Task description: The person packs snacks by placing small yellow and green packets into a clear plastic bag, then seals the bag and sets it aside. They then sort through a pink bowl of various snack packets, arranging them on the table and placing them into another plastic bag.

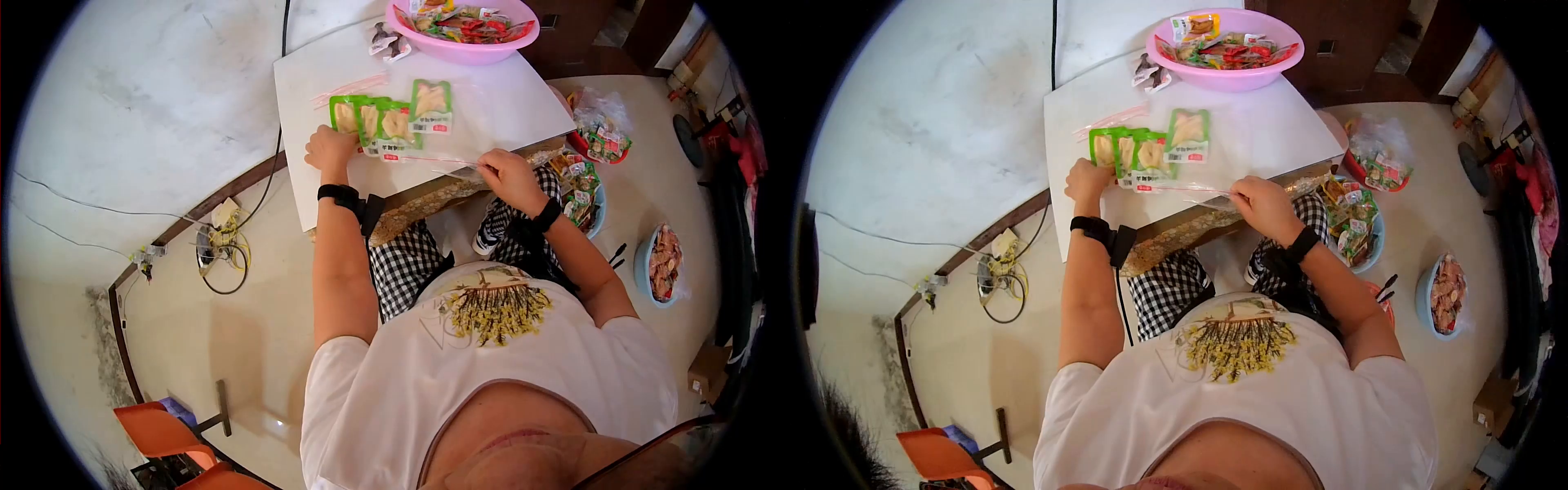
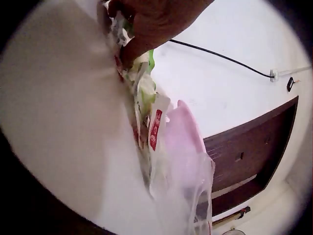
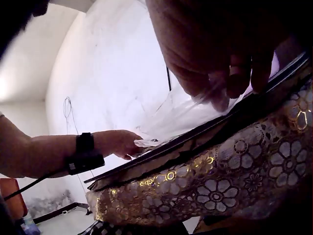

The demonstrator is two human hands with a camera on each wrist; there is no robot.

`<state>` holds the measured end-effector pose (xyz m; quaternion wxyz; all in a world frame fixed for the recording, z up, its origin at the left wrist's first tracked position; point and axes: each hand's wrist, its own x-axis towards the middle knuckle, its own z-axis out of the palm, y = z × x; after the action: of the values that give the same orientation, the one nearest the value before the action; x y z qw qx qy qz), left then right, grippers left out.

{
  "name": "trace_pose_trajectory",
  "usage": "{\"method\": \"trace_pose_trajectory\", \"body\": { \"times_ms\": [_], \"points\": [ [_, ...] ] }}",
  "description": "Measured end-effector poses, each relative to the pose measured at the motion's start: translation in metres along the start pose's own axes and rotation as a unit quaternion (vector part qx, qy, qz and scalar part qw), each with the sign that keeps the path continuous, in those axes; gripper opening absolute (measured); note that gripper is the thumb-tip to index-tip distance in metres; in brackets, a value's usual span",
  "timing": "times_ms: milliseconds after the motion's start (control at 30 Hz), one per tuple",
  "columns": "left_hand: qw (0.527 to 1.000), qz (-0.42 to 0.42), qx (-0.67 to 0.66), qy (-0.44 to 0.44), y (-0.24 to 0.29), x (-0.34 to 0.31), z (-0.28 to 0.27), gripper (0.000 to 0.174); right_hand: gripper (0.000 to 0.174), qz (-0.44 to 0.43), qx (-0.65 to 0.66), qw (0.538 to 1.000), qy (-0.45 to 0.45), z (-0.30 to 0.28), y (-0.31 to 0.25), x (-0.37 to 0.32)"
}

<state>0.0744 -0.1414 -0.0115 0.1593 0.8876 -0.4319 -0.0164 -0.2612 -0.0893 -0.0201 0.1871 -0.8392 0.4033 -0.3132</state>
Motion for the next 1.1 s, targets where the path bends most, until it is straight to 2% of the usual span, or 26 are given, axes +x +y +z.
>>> {"method": "trace_pose_trajectory", "body": {
  "times_ms": [100,300,367,400,467,600,633,700,733,800,900,1100],
  "points": [
    [0.993,0.036,-0.113,0.015,-0.018,0.009,0.014,0.034,0.011,0.000,-0.004,1.000,0.003,-0.001,-0.001,-0.001],
    [0.949,0.062,-0.282,0.126,-0.067,0.022,0.018,0.022,0.011,0.008,0.032,0.999,0.034,-0.001,0.002,0.000],
    [0.924,0.021,-0.365,0.110,-0.067,-0.004,-0.010,0.023,0.011,0.008,0.033,0.998,0.050,-0.001,0.001,-0.001],
    [0.886,0.049,-0.450,0.099,-0.077,-0.008,-0.011,0.022,0.010,0.013,0.044,0.997,0.058,-0.001,0.000,-0.001],
    [0.829,-0.005,-0.559,-0.014,-0.085,-0.035,-0.034,0.020,0.009,0.020,0.064,0.995,0.076,0.000,-0.002,0.001],
    [0.664,-0.106,-0.703,-0.232,-0.082,-0.096,-0.058,0.016,0.009,0.011,0.063,0.993,0.099,0.002,-0.002,0.004],
    [0.658,-0.071,-0.709,-0.244,-0.067,-0.119,-0.061,0.016,0.008,0.007,0.065,0.993,0.103,0.002,-0.003,0.005],
    [0.652,-0.146,-0.691,-0.277,-0.047,-0.150,-0.064,0.017,0.008,0.004,0.066,0.992,0.105,0.002,-0.004,0.005],
    [0.636,-0.141,-0.696,-0.302,-0.043,-0.160,-0.059,0.018,0.008,0.005,0.064,0.993,0.103,0.002,-0.004,0.006],
    [0.586,-0.119,-0.709,-0.374,-0.043,-0.166,-0.045,0.020,0.008,0.004,0.061,0.993,0.103,0.002,-0.005,0.006],
    [0.565,-0.159,-0.705,-0.399,-0.026,-0.167,-0.032,0.019,0.008,0.003,0.063,0.992,0.105,0.003,-0.005,0.007],
    [0.571,-0.123,-0.690,-0.427,0.008,-0.162,-0.020,0.027,0.006,-0.002,0.060,0.993,0.103,0.001,-0.009,0.004]
  ]
}}
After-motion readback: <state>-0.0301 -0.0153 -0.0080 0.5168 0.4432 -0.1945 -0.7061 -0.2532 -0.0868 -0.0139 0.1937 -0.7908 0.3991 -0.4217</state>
